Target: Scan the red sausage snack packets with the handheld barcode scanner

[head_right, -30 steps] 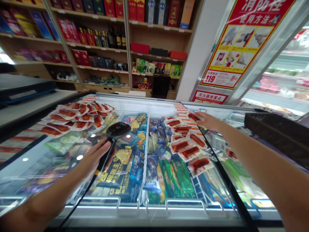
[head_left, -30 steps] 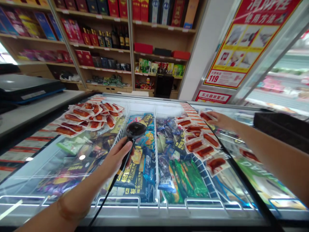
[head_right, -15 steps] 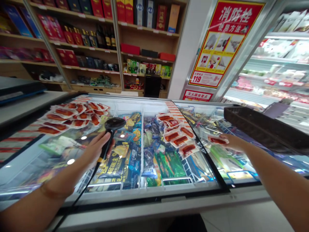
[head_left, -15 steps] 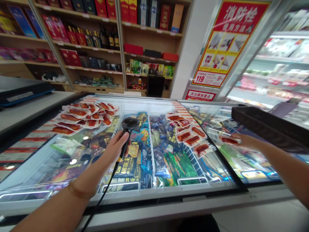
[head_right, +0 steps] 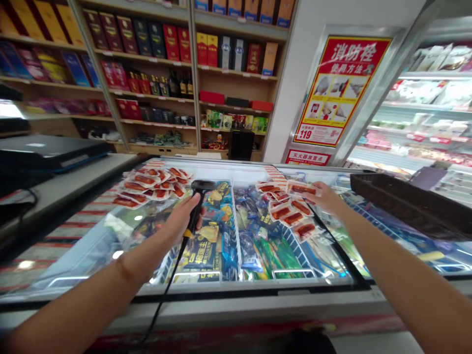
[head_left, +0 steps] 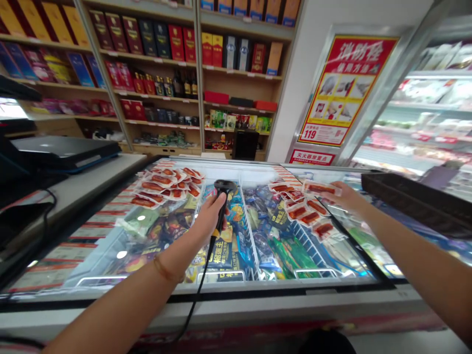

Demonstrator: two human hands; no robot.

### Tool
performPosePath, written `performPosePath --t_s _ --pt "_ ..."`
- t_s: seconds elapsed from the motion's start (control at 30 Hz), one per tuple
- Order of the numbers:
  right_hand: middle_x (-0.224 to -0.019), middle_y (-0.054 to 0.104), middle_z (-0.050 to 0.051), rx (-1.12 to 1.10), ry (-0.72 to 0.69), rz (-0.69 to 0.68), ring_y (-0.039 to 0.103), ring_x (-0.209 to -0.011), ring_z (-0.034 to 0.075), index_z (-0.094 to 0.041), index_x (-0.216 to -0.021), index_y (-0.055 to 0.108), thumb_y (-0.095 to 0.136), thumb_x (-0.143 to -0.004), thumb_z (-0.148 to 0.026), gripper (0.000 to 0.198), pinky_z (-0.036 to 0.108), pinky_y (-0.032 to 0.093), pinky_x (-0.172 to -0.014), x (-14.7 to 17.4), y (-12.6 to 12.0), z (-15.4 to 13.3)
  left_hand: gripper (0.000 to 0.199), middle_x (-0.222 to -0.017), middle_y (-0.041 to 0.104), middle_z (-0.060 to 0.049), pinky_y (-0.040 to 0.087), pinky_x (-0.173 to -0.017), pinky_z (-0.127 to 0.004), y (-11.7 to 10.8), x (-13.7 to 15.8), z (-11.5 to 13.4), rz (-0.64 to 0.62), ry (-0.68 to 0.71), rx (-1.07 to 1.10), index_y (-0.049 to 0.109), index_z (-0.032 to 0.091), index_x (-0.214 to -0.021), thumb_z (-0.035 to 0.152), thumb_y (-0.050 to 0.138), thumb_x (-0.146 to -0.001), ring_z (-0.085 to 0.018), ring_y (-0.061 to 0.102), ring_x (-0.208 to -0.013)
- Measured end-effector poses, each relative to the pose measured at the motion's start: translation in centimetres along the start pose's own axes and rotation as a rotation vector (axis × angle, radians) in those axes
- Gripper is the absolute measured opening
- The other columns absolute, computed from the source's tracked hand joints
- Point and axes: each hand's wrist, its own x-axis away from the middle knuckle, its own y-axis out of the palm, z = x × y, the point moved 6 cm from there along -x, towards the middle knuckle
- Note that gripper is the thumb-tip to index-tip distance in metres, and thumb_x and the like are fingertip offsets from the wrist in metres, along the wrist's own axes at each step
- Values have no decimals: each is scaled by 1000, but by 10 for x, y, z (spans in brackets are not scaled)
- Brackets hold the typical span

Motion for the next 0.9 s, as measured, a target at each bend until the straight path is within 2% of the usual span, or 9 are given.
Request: performPosePath --t_s 0.07,0.13,0.2,0.3,0.37,0.47,0.57,0.7,0.9 --pt "-81 68 3 -164 -38 -109 67 -67 20 -25 -94 54 79 -63 -37 42 34 55 -62 1 56 -37 45 -59 55 6 35 -32 -21 -7 1 8 -13 61 -15 45 21 -82 62 63 -73 -8 47 -33" --pt "-81 66 1 -248 -100 -67 64 -64 20 -24 -97 53 80 -60 -40 49 36 54 -59 5 112 -69 46 -59 54 7 34 -32 -20 -19 0 8 3 104 -19 45 21 -83 62 63 -73 -8 47 -33" --pt "-79 63 1 -296 -194 -43 62 -62 20 -23 -96 53 77 -62 -43 47 36 52 -59 10 171 -96 48 -59 54 7 34 -31 -20 -32 -2 0 29 111 -9 45 21 -86 64 63 -72 -8 47 -33" --pt "-75 59 -1 -376 -272 52 58 -65 19 -23 -89 49 72 -65 -45 40 36 51 -63 21 246 -116 50 -58 53 7 34 -31 -21 -48 -6 -15 50 105 -4 47 21 -88 64 64 -70 -8 47 -32" --pt "-76 60 -1 -416 -273 90 58 -69 20 -24 -88 47 69 -67 -45 37 37 50 -68 27 278 -118 49 -58 53 7 34 -31 -20 -54 -8 -20 55 116 -8 47 21 -87 64 64 -70 -8 47 -32" --pt "-78 61 0 -408 -281 122 57 -72 20 -24 -89 48 67 -70 -44 33 37 48 -73 32 296 -114 48 -58 52 7 34 -31 -20 -56 -10 -23 48 116 -23 47 21 -85 64 63 -72 -8 46 -32" --pt "-80 62 0 -432 -306 103 57 -74 20 -23 -91 50 66 -71 -43 32 37 48 -75 31 294 -107 48 -60 53 6 34 -31 -20 -56 -11 -22 22 107 -46 47 20 -86 63 63 -73 -8 47 -33" --pt "-81 62 0 -550 -261 77 59 -74 20 -24 -92 49 66 -71 -43 34 37 50 -74 25 292 -99 49 -60 55 5 35 -32 -21 -59 -12 -18 0 95 -41 50 19 -89 62 64 -72 -7 47 -33" --pt "-79 61 0 -607 -265 60 60 -77 21 -25 -89 48 67 -71 -43 32 37 52 -73 23 297 -100 49 -60 56 4 34 -31 -21 -58 -11 -20 -57 83 -62 52 18 -93 61 65 -73 -8 47 -34"
